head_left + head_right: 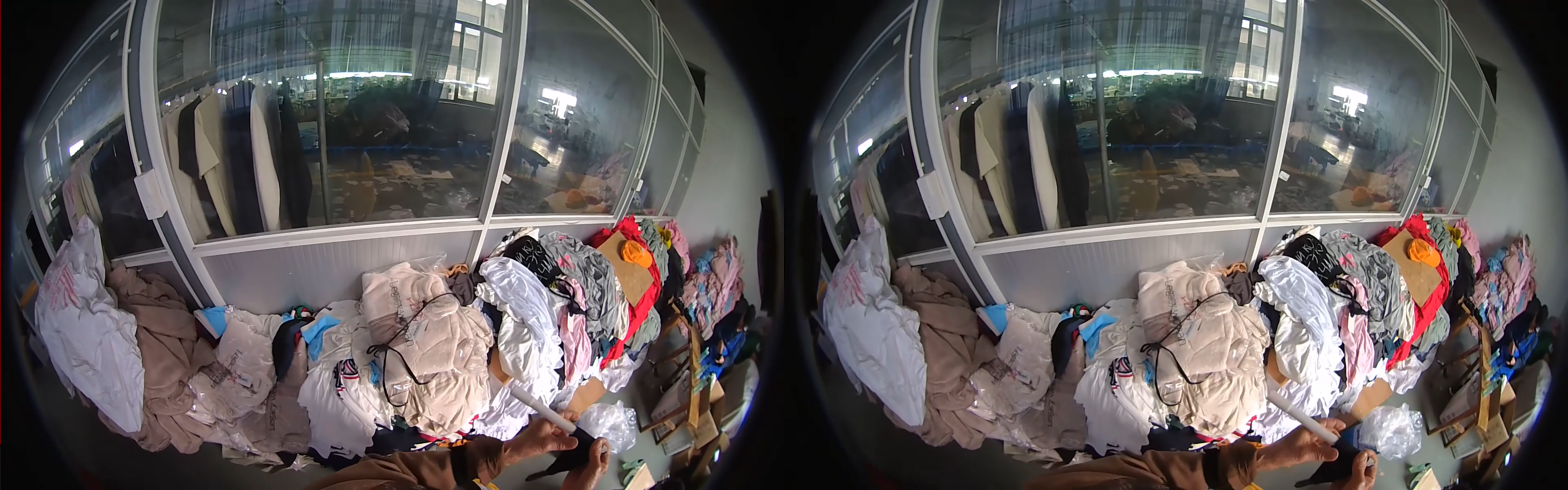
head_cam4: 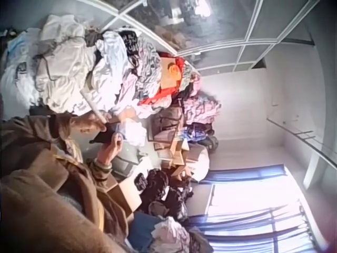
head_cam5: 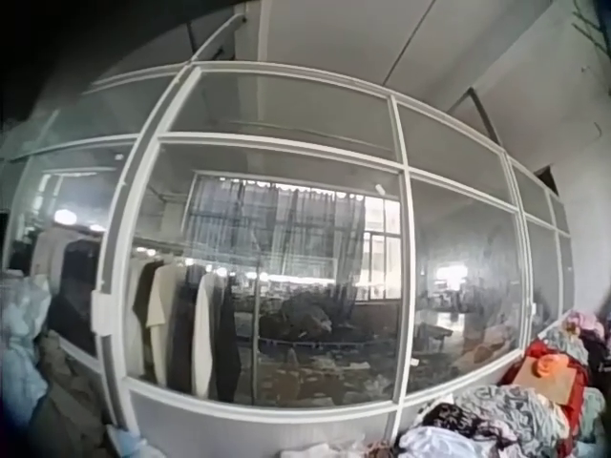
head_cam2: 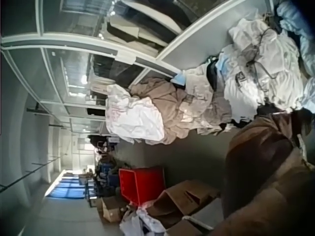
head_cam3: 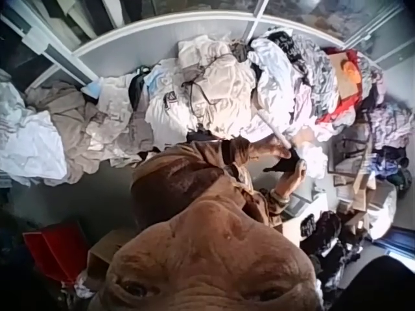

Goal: Assembling small black components onto a white tube and marking them with a white pen.

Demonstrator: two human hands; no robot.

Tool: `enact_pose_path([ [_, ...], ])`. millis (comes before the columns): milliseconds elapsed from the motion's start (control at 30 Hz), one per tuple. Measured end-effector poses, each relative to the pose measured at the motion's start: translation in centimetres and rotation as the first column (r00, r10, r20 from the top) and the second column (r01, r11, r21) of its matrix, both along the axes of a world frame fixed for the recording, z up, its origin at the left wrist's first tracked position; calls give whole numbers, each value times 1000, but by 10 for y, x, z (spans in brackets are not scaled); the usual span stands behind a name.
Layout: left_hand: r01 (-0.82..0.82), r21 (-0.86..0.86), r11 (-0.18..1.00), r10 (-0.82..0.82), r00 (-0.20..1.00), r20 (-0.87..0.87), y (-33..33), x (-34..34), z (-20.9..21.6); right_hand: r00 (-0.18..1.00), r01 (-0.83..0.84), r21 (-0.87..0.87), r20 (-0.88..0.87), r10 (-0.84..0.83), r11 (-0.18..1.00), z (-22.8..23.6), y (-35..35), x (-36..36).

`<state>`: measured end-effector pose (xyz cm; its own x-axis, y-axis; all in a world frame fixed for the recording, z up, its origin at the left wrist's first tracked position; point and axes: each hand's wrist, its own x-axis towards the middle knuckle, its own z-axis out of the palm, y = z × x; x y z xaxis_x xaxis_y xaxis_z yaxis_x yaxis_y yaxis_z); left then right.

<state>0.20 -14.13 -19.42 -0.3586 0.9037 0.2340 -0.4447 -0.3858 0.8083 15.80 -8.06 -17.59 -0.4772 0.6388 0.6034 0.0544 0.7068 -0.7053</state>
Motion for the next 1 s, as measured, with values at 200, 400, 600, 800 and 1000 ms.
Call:
enact_pose_path([
  [200,105,-47,993,-98,986,138,-9,8,16,988,-86,-207,-144,56,975,-4,-14,-4],
  [400,270,40,962,-251,817,519,-5,22,7,983,127,-161,-115,-146,979,15,-33,-11],
  [600,220,-43,975,-180,881,437,-4,25,8,936,78,-475,-268,-228,876,31,-43,-19],
  [800,239,-67,969,-189,886,423,6,18,2,934,36,-325,-326,-147,945,28,-29,-22],
  [1000,295,-20,955,-222,761,610,5,5,2,973,-98,-473,-232,-16,876,40,-28,-32],
])
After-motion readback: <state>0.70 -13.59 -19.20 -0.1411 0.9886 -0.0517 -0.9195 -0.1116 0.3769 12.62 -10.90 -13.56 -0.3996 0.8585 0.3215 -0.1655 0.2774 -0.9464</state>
